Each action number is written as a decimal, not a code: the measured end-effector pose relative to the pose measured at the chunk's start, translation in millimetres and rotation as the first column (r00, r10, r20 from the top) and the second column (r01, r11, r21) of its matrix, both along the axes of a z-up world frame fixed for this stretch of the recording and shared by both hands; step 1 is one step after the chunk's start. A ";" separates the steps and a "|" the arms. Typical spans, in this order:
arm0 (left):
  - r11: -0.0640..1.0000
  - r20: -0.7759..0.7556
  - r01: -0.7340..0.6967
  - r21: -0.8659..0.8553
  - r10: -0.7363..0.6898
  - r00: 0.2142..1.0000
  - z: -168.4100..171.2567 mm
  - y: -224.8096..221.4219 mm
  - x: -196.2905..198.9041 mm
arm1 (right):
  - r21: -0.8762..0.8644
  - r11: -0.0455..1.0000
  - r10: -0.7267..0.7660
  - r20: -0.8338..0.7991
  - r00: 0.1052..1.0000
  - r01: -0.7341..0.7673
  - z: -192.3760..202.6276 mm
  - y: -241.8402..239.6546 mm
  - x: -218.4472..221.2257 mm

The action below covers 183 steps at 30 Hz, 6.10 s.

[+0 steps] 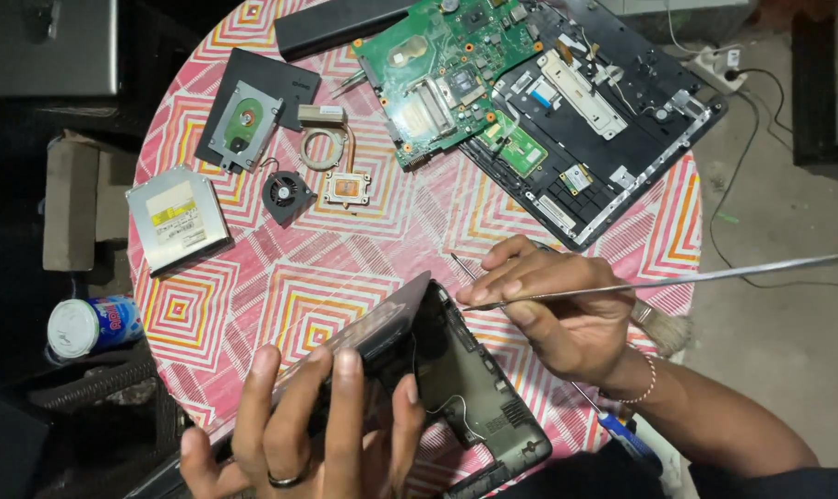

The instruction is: Disassembling a laptop by prying open the casing and bezel using a metal tool and hands.

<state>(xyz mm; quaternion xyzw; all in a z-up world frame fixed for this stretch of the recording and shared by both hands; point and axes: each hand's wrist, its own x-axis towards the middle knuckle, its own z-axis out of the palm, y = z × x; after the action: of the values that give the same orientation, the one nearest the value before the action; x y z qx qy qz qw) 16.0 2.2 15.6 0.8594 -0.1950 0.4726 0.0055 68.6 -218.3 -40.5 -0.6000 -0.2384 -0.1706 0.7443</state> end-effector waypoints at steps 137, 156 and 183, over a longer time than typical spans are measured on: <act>0.919 -0.370 -0.392 0.035 0.376 0.849 24.2 -84.0 -42.6 | 0.057 0.988 0.151 -0.089 0.985 -0.146 12.8 5.7 -30.8; 0.963 -0.275 -0.255 0.085 0.268 0.923 12.5 -55.4 -42.8 | 0.209 0.941 0.249 0.099 0.963 -0.265 -11.7 -5.1 -25.0; 0.943 -0.370 -0.328 0.061 0.327 0.870 14.3 -65.7 -48.6 | 0.215 0.949 0.218 0.074 0.973 -0.229 18.0 11.1 -23.4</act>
<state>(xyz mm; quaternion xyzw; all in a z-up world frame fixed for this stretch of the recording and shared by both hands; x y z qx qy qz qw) -32.5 -63.6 29.9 0.9542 -0.0409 0.2942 -0.0357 45.2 -207.3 -22.5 -0.4777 -0.3026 -0.1255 0.8151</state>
